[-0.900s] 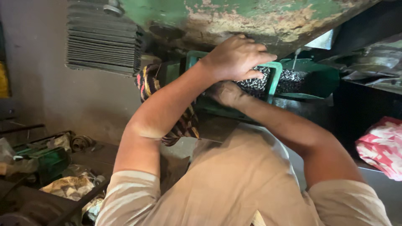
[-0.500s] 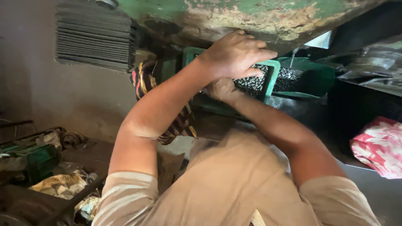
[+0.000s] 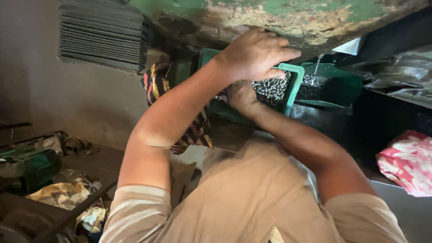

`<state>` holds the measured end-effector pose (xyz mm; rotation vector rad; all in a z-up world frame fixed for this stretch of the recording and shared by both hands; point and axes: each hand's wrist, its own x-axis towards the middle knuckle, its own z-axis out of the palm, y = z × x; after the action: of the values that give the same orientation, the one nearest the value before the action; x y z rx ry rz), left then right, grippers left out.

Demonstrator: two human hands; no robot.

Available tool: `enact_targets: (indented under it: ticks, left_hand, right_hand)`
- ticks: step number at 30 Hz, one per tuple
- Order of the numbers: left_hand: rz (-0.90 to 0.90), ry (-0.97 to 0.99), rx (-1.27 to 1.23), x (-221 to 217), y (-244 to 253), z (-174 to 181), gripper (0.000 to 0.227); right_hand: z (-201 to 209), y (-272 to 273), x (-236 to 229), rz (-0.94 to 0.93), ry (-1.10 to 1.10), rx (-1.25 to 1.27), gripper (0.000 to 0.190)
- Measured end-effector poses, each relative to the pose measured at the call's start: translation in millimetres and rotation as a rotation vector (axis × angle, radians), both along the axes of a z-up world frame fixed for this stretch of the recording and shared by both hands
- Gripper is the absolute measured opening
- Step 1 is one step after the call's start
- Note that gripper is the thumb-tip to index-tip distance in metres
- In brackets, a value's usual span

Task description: The person repeatedly picks small metal parts from a green bin and places them into a machine hopper. The person also turns a knob on the machine during the process. The parts remain in the bin and hopper throughout the clip.

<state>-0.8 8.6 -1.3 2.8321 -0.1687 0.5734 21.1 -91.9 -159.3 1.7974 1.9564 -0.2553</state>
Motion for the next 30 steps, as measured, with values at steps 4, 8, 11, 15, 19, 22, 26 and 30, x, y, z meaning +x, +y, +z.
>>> enact_targets:
  ticks: [4, 8, 11, 15, 19, 22, 26, 30]
  left_hand:
    - [0.009, 0.015, 0.007, 3, -2, 8, 0.059]
    - [0.001, 0.065, -0.005, 3, -1, 14, 0.058]
    - [-0.012, 0.022, 0.004, 1, -3, 12, 0.058]
    - [-0.008, -0.052, 0.028, 0, -1, 10, 0.058]
    - [0.012, -0.036, 0.027, 2, -6, 4, 0.059]
    - [0.028, 0.003, 0.039, 1, -6, 0, 0.058]
    - [0.007, -0.09, 0.079, 7, -6, -3, 0.06]
    - [-0.003, -0.073, 0.064, 3, -6, -1, 0.061]
  right_hand:
    - [-15, -23, 12, -0.009, 0.033, 0.109, 0.075]
    - [-17, -24, 23, 0.013, 0.12, 0.155, 0.077]
    - [-17, -22, 30, 0.102, 0.342, 0.272, 0.064]
    - [-12, -29, 32, 0.023, 0.412, 0.398, 0.028]
    - [-9, -39, 40, 0.047, 0.45, 0.398, 0.038]
    - [-7, -33, 47, 0.046, 0.505, 0.364, 0.049]
    - [-16, -16, 26, 0.181, 0.657, 0.43, 0.048]
    - [-35, 1, 10, 0.177, 0.506, 0.278, 0.057]
